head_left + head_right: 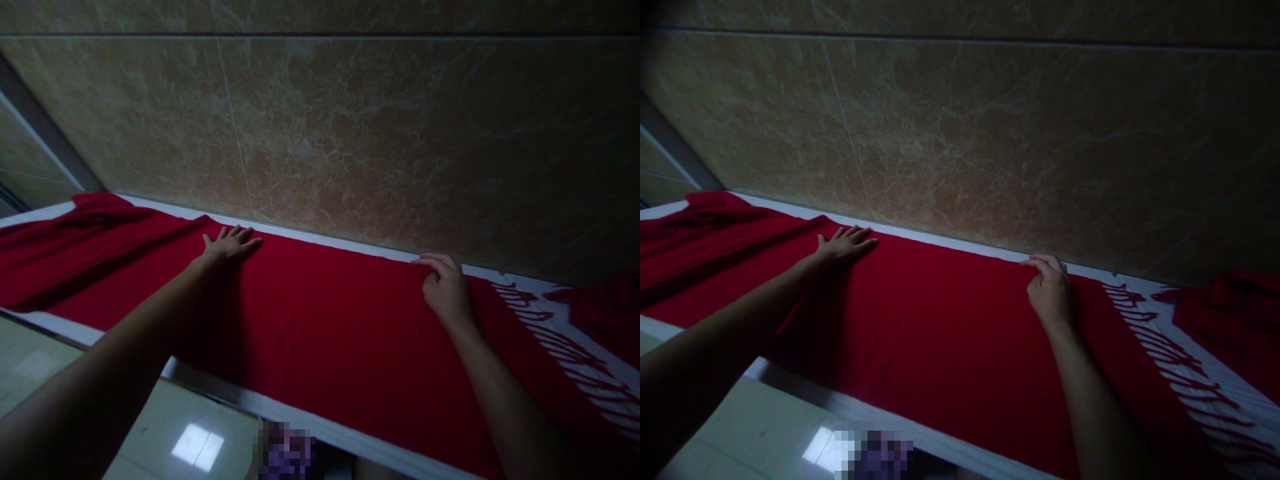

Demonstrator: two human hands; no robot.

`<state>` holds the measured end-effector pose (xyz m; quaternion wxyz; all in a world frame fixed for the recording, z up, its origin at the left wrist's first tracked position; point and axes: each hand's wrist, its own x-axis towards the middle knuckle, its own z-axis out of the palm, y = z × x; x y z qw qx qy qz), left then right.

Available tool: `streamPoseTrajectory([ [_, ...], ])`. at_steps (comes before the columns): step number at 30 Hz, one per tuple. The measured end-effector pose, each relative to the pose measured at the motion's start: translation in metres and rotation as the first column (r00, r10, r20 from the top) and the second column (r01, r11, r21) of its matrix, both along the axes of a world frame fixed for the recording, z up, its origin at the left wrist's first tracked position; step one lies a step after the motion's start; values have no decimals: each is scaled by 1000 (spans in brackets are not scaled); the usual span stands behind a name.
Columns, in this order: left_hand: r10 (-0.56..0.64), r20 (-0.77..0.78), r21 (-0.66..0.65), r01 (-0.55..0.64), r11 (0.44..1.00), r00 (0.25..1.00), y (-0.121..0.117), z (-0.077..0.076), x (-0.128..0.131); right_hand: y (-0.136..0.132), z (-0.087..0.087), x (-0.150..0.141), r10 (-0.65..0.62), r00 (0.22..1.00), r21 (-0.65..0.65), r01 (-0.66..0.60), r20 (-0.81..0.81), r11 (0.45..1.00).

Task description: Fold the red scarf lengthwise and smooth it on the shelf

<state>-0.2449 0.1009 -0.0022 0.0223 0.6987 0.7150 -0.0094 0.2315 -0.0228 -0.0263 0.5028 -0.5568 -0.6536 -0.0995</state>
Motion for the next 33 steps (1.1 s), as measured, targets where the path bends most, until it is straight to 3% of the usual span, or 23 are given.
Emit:
streamPoseTrajectory([
  [3,48,51,-21,-47,999,998,1,0,1,0,0,2,-6,1000,-10,6,-6,1000],
  [19,53,81,-28,-51,998,995,-5,5,5,0,5,-4,27,995,-10,-28,-93,1000],
  [33,53,85,-13,-52,999,995,-2,2,2,-9,9,-14,-23,948,-221,-50,-317,974],
])
